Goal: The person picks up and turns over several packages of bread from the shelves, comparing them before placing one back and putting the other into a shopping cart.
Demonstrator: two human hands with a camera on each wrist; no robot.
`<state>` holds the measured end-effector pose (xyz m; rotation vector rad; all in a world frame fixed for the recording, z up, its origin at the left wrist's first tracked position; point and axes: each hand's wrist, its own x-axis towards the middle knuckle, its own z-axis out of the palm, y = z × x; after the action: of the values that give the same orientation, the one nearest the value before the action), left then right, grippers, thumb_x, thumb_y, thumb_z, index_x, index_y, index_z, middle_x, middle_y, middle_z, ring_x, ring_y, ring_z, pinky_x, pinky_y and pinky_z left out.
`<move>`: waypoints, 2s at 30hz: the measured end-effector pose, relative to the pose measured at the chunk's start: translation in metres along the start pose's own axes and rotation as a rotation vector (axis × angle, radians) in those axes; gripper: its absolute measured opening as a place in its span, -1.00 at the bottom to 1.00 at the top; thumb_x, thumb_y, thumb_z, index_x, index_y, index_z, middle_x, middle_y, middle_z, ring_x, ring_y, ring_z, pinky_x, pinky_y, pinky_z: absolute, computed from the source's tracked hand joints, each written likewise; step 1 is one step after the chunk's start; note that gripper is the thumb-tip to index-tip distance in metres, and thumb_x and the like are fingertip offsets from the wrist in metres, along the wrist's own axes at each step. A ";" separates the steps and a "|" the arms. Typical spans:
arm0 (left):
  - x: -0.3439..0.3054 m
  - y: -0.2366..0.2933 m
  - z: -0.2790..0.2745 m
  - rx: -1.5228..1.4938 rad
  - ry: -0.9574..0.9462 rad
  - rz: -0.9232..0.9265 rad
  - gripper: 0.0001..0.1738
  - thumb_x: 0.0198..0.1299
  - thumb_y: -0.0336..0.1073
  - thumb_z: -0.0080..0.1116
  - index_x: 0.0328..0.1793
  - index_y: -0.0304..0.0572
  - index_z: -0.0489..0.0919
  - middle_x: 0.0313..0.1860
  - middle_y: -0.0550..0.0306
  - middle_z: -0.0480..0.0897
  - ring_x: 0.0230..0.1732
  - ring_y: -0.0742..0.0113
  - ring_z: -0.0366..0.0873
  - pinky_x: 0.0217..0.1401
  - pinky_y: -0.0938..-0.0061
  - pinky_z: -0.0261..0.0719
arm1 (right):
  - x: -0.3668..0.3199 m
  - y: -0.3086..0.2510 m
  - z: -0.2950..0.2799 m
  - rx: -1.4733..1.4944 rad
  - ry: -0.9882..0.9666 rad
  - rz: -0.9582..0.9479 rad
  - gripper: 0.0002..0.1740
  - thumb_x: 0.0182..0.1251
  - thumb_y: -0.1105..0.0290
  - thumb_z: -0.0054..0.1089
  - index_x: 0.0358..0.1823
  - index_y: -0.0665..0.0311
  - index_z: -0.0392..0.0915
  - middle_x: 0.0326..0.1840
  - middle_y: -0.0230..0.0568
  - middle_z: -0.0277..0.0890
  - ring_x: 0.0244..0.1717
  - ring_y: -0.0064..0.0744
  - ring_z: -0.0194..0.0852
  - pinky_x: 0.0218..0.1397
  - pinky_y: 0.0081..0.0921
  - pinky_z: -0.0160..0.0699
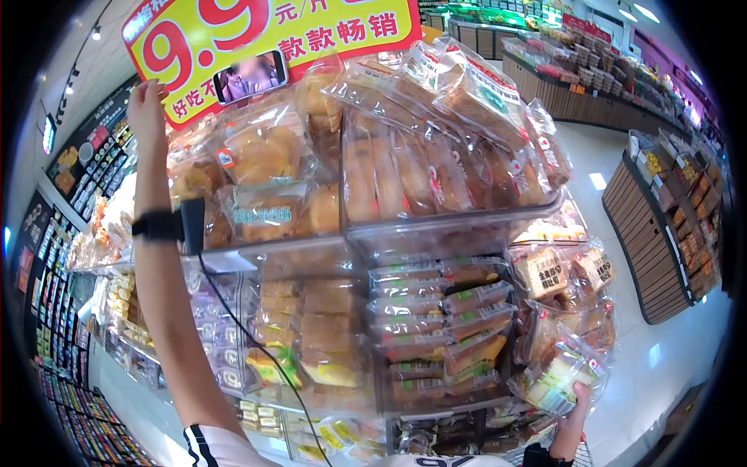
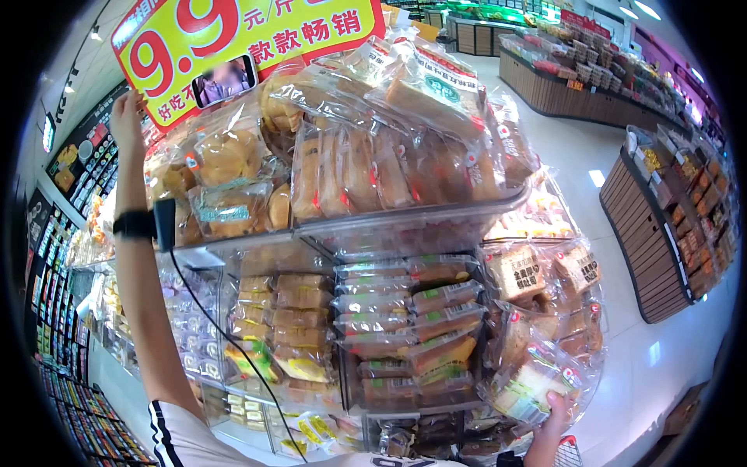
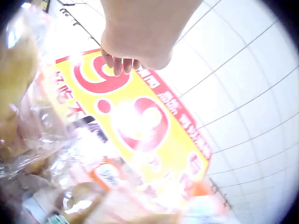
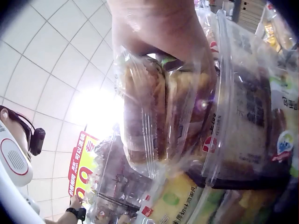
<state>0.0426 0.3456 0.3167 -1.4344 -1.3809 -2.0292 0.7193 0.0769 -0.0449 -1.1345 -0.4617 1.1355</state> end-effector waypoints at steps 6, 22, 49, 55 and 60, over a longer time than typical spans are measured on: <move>-0.293 0.199 -0.058 -0.419 -0.693 -0.454 -0.69 0.20 -0.17 -0.09 -0.26 -0.33 0.47 -0.29 0.06 0.51 -0.09 0.28 0.44 0.03 0.44 0.35 | -0.021 -0.011 0.002 -0.200 0.007 -0.072 -0.14 -0.13 0.35 0.14 0.28 0.31 0.00 0.05 -0.09 0.28 0.01 -0.21 0.34 -0.01 -0.34 0.45; -0.614 0.282 -0.018 -0.310 -1.188 -0.772 -0.01 -0.20 -0.21 0.35 0.32 -0.28 -0.01 0.01 -0.15 0.44 0.03 0.13 0.44 0.05 0.37 0.40 | -0.062 -0.029 0.020 -0.929 -0.532 -0.667 -0.36 -0.05 0.47 0.17 0.13 0.34 0.16 0.11 -0.06 0.22 0.08 -0.20 0.24 0.15 -0.33 0.20; -0.685 0.299 -0.060 -0.102 -1.969 -0.168 -0.28 -0.05 -0.09 0.07 0.27 -0.12 0.16 -0.09 -0.10 0.49 -0.11 -0.04 0.46 -0.14 0.21 0.45 | -0.110 -0.002 0.016 -0.853 -1.679 -0.224 -0.53 0.05 0.34 0.18 0.05 0.23 0.41 0.20 -0.15 0.27 0.28 -0.23 0.09 0.31 -0.31 0.03; -0.693 0.302 -0.066 -0.127 -2.025 -0.177 -0.30 -0.03 -0.09 0.05 0.26 -0.11 0.16 -0.10 -0.10 0.49 -0.12 -0.05 0.46 -0.15 0.21 0.44 | -0.092 0.024 0.000 -0.444 -1.754 0.054 -0.55 0.06 0.28 0.20 0.01 0.22 0.44 0.12 -0.17 0.34 0.20 -0.21 0.18 0.25 -0.32 0.10; -0.695 0.302 -0.069 -0.148 -2.035 -0.162 -0.32 -0.02 -0.09 0.04 0.26 -0.10 0.16 -0.11 -0.10 0.50 -0.12 -0.05 0.46 -0.15 0.21 0.44 | -0.106 0.017 0.010 -0.673 -1.716 -0.077 -0.57 0.09 0.29 0.15 0.03 0.22 0.44 0.09 -0.19 0.37 0.15 -0.26 0.23 0.25 -0.36 0.10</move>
<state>0.5304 -0.0479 -0.1154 -3.6474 -1.6006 0.0716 0.6608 -0.0121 -0.0309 -0.3461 -2.2881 1.7373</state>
